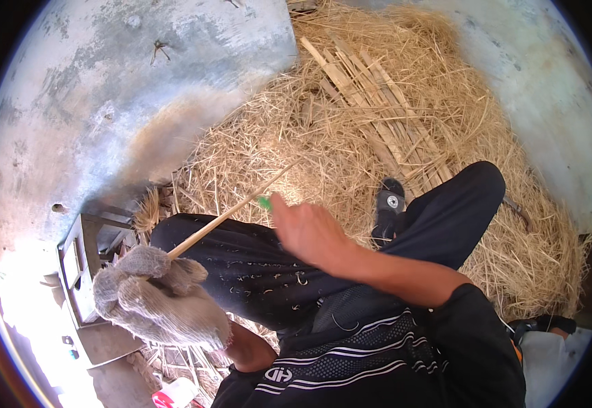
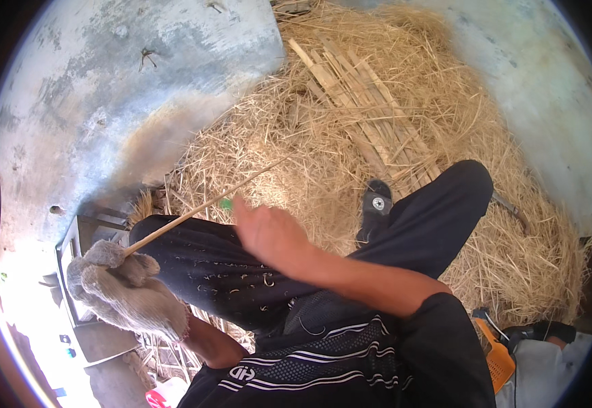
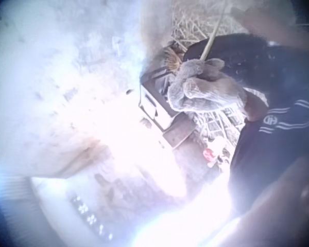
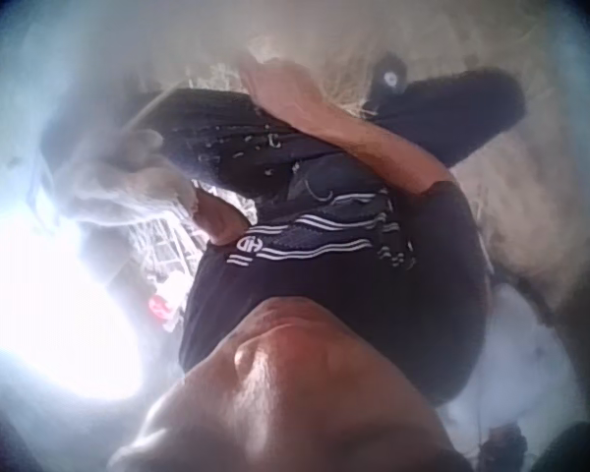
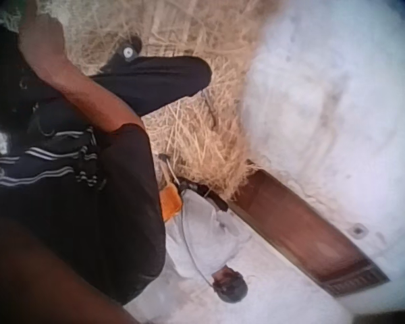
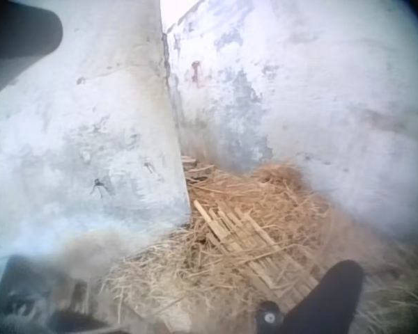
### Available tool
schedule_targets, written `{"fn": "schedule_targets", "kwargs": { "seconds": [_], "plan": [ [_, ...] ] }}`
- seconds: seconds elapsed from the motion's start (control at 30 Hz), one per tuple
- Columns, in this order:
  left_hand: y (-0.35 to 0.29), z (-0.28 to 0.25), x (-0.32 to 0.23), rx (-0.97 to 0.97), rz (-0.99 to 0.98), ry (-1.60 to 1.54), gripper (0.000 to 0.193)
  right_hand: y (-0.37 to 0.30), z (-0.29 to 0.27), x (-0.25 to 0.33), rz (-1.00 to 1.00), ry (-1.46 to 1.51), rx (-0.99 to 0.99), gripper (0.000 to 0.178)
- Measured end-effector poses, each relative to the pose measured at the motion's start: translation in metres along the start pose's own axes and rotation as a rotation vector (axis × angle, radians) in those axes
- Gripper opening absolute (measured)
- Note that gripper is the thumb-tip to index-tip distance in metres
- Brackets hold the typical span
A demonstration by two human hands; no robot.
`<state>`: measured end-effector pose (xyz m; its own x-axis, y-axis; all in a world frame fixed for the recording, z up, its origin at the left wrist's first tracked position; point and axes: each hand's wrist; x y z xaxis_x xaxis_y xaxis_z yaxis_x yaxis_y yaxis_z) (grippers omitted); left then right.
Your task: The person sits on a straw-covered floor and uses a machete to split a long bamboo stick into thin strips. They then use a green utility knife to shave and smooth the edges of the bamboo strips.
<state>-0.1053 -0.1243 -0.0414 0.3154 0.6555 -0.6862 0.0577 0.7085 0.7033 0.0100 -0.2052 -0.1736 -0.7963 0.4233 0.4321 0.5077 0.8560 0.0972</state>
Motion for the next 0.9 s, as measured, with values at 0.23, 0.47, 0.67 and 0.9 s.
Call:
{"fn": "schedule_targets", "kwargs": {
  "seconds": [0.23, 0.47, 0.67, 0.9],
  "plan": [
    [0.006, -0.017, 0.007, 0.077, -0.02, -0.06, 0.041, -0.013, 0.125, -0.213, 0.521, -0.29, 0.365, 0.033],
    [0.006, -0.006, 0.005, -0.072, -0.09, -0.117, 0.032, 0.019, -0.012, -0.044, 0.094, 0.286, 0.031, 0.027],
    [-0.002, -0.011, 0.019, -0.128, -0.076, -0.13, 0.043, -0.005, 0.01, -0.012, -0.029, 0.175, -0.048, 0.02],
    [-0.01, -0.007, 0.023, -0.144, 0.016, -0.078, 0.045, 0.002, 0.022, -0.021, -0.038, 0.126, 0.014, 0.024]
  ]
}}
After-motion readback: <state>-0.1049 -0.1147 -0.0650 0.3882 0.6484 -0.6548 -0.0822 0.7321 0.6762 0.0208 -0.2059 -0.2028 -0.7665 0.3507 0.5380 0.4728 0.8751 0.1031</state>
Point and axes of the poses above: each hand's wrist, its own y-axis towards the middle knuckle, its own z-axis out of the palm, x = y × z, and after that the axes turned 15 degrees about -y, right-handed
